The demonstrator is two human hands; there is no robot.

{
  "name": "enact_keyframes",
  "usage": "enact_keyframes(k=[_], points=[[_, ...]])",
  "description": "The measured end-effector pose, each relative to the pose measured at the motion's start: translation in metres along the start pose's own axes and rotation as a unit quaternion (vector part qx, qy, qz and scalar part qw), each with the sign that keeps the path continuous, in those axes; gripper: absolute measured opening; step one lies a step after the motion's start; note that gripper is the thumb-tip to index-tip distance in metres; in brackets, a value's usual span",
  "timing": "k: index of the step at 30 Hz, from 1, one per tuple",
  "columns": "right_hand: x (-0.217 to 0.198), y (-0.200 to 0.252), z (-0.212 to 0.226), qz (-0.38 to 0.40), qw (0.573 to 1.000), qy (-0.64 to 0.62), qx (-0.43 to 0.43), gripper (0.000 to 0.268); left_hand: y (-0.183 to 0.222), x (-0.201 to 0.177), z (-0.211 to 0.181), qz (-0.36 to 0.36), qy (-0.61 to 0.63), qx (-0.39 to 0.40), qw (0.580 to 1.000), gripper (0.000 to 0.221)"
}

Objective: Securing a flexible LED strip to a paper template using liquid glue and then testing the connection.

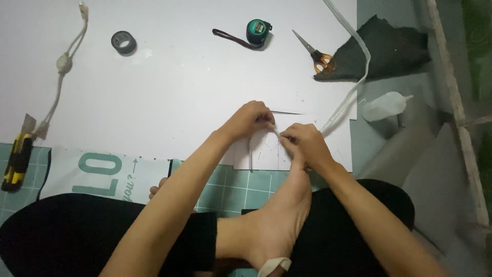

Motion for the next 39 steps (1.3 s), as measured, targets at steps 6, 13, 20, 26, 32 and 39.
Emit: enact_keyframes(k=[6,13,20,26,32,39], points=[[0.001,0.001,0.031,0.139,0.963,0.065,0.222,0.014,-0.003,0.009,0.005,-0.005,-0.01,0.006,1.0,0.013],[0.013,-0.001,-0.029,-0.031,0.994,0.06,-0.083,0.004,-0.009,0.013,0.005,0.014,-0.014,0.01,1.0,0.015],[0.006,-0.002,-0.027,-0.057,0.997,-0.041,-0.022,0.004,0.006,0.011,0.003,-0.035,-0.075,-0.132,0.988,0.008],[0.005,0.0,-0.041,-0.074,0.993,-0.091,-0.001,0.008,0.035,-0.001,-0.04,-0.147,-0.178,-0.153,0.961,0.011],[0.002,0.002,-0.036,-0.078,0.991,-0.109,0.011,0.008,0.043,-0.005,-0.035,-0.19,-0.127,-0.221,0.948,0.01],[0.001,0.005,-0.04,-0.09,0.989,-0.101,0.052,0.01,0.047,0.011,-0.052,-0.231,-0.236,-0.136,0.934,0.011]])
Point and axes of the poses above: each hand's wrist, its own y-axis away from the middle knuckle, its own x-axis out of the palm, z = x × y, the point moved 10 cm from there along -y, towards the middle knuckle, and after that the axes turned 15 degrees about -y, right-handed, at the moved point
